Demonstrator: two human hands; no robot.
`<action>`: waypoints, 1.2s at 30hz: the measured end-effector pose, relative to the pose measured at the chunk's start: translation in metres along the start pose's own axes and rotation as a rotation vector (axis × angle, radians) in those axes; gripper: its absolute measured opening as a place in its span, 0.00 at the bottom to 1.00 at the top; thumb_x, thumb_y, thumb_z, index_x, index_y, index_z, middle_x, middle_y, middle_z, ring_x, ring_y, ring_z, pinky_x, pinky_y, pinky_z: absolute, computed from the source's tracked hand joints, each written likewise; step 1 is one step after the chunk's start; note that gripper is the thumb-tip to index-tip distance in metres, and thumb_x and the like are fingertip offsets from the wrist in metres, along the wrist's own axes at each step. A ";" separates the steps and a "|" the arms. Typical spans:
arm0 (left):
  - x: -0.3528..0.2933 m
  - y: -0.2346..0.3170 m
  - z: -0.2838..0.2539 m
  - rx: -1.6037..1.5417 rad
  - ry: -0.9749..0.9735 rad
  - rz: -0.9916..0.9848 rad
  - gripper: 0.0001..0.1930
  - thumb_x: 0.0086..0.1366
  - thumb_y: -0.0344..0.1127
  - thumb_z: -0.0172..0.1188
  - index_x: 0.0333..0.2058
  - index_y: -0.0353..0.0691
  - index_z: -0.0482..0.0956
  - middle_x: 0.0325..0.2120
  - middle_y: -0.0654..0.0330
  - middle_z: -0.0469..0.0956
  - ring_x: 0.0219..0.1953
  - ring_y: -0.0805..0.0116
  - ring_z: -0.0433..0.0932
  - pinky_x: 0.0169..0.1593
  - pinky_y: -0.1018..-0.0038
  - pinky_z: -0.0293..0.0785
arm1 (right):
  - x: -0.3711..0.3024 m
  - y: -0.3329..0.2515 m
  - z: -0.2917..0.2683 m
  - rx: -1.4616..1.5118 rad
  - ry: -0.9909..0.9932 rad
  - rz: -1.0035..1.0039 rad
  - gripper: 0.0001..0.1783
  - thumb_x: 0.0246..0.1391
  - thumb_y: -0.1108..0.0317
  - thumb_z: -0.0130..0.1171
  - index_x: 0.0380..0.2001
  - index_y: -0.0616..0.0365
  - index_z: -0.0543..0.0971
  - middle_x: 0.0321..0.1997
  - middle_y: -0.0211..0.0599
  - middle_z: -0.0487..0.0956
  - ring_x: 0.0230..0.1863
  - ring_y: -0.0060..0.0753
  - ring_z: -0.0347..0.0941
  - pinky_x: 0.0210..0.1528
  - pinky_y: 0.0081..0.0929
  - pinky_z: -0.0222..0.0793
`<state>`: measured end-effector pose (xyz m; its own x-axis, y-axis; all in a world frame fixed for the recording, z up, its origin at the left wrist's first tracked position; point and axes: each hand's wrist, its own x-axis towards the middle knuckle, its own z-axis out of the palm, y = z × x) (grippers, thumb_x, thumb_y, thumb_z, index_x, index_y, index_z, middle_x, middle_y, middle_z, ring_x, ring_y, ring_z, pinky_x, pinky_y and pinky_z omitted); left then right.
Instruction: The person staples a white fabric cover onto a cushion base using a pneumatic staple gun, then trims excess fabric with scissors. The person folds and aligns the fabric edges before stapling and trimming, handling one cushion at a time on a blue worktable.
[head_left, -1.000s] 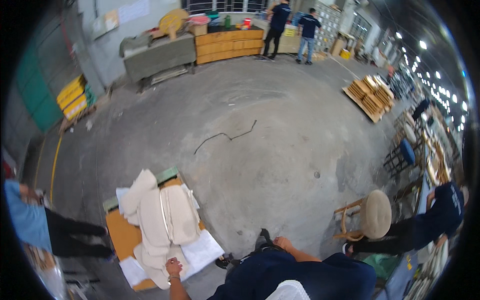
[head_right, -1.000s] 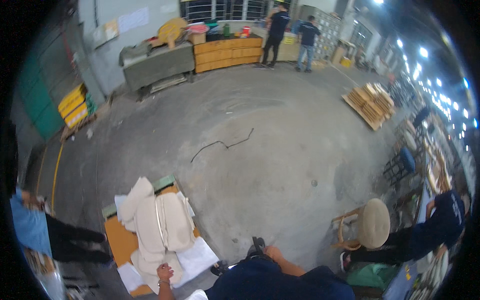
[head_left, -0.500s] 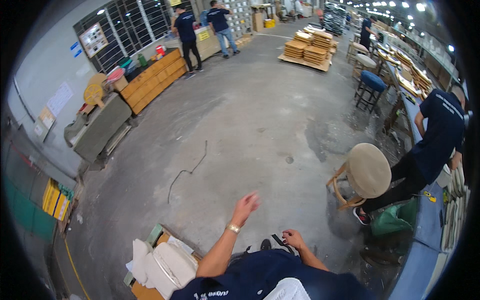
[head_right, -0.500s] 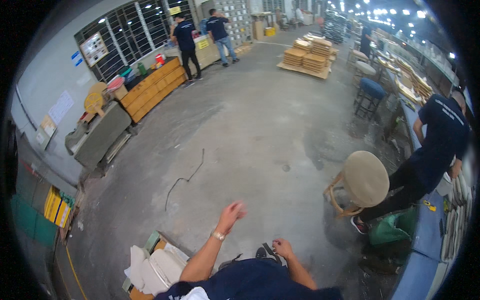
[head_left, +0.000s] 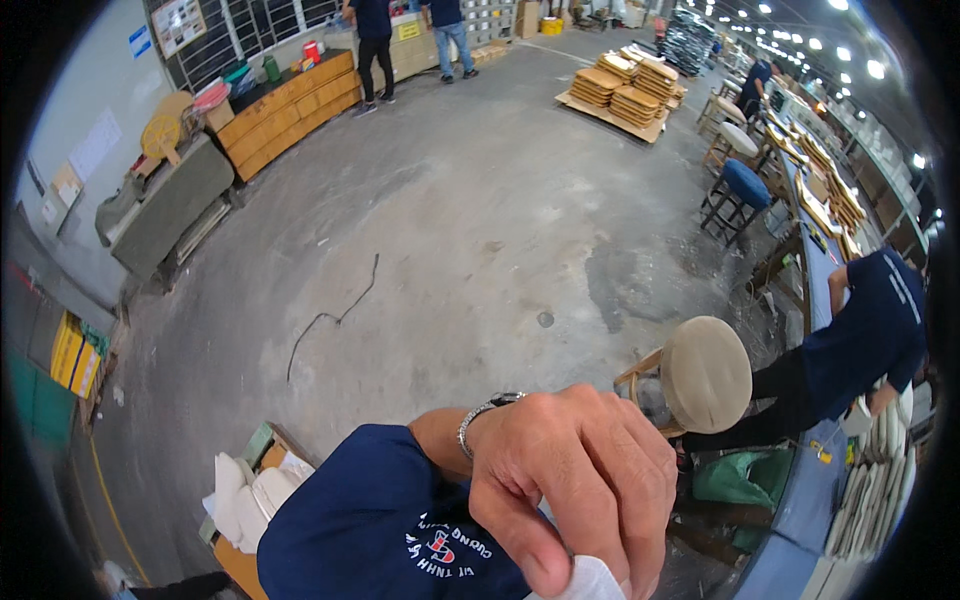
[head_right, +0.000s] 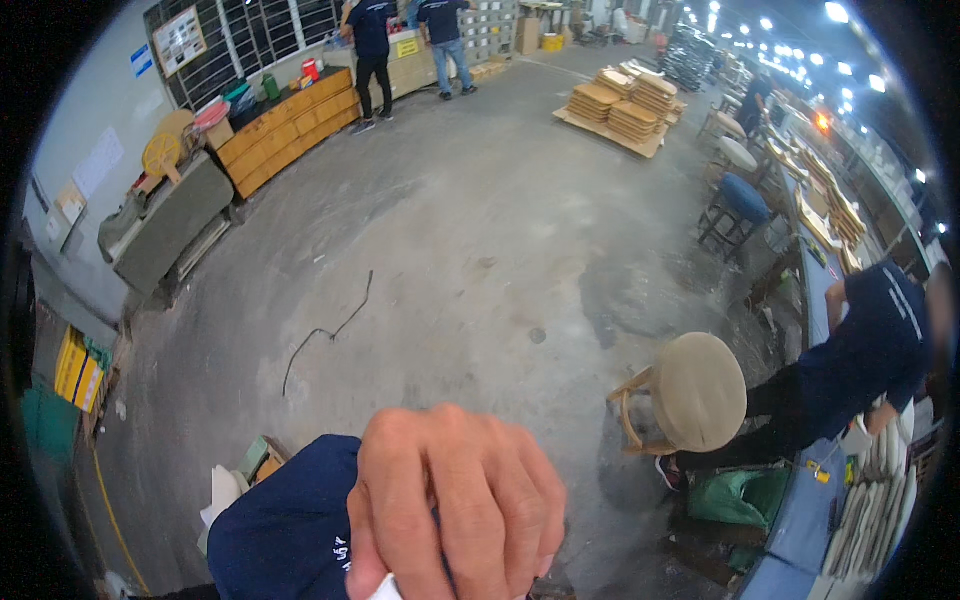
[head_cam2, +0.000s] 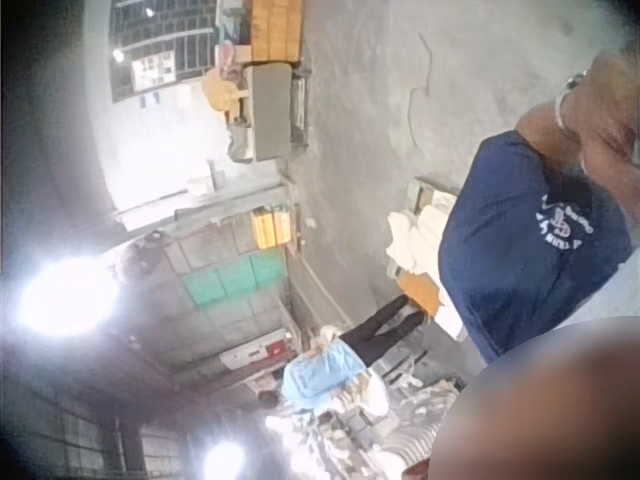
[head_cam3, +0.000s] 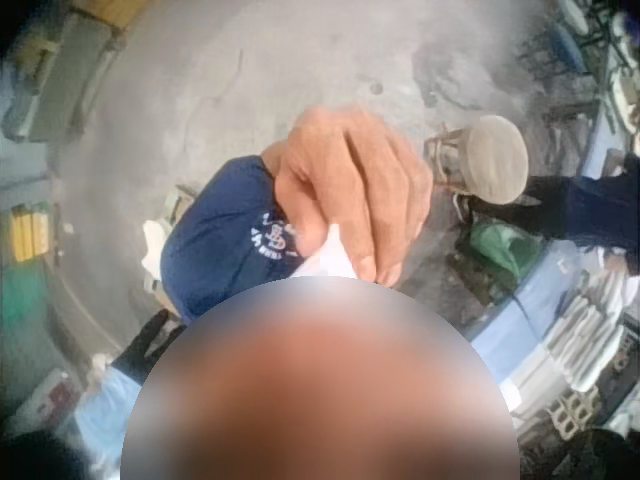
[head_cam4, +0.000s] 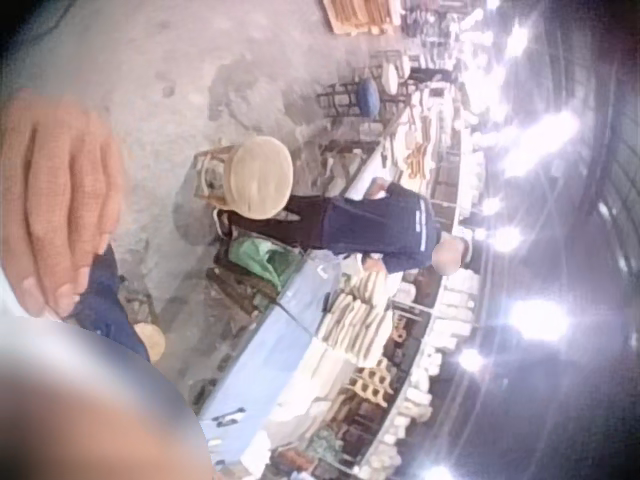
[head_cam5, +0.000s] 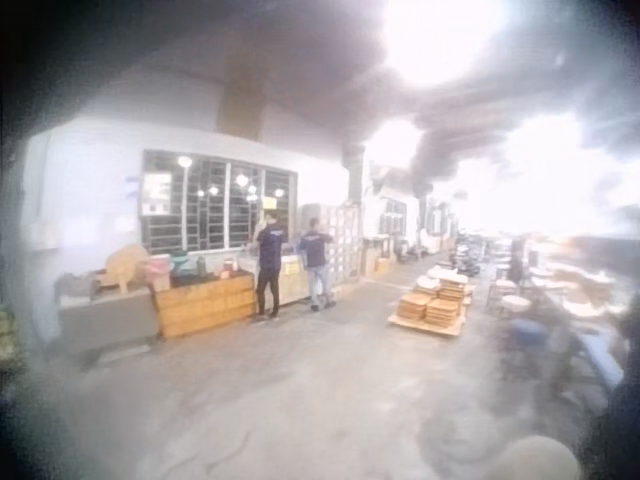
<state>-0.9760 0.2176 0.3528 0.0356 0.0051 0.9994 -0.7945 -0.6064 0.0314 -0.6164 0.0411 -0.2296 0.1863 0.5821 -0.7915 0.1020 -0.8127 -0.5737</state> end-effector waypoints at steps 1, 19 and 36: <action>0.002 0.004 -0.006 0.035 0.022 0.036 0.17 0.71 0.40 0.65 0.40 0.27 0.87 0.35 0.44 0.87 0.35 0.58 0.86 0.38 0.68 0.80 | 0.004 -0.014 0.011 0.016 -0.015 -0.012 0.12 0.67 0.60 0.56 0.39 0.58 0.81 0.34 0.38 0.83 0.25 0.32 0.77 0.28 0.32 0.76; 0.011 -0.027 -0.138 -0.115 0.222 -0.060 0.18 0.70 0.42 0.66 0.32 0.29 0.88 0.30 0.48 0.87 0.28 0.63 0.85 0.30 0.72 0.81 | 0.006 -0.144 0.063 0.302 0.169 -0.284 0.11 0.67 0.67 0.56 0.47 0.61 0.78 0.34 0.35 0.80 0.29 0.25 0.75 0.29 0.27 0.75; -0.079 -0.281 0.191 -1.126 -0.858 -0.694 0.13 0.67 0.37 0.67 0.44 0.35 0.87 0.36 0.54 0.86 0.36 0.58 0.85 0.38 0.69 0.79 | -0.134 0.084 0.255 1.012 0.866 0.548 0.08 0.56 0.69 0.58 0.31 0.62 0.82 0.27 0.44 0.83 0.21 0.37 0.80 0.19 0.33 0.74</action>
<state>-0.6394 0.2360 0.2619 0.5787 -0.6515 0.4906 -0.4899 0.2032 0.8478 -0.8816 -0.0986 -0.2254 0.5355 -0.2894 -0.7934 -0.8318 -0.3434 -0.4362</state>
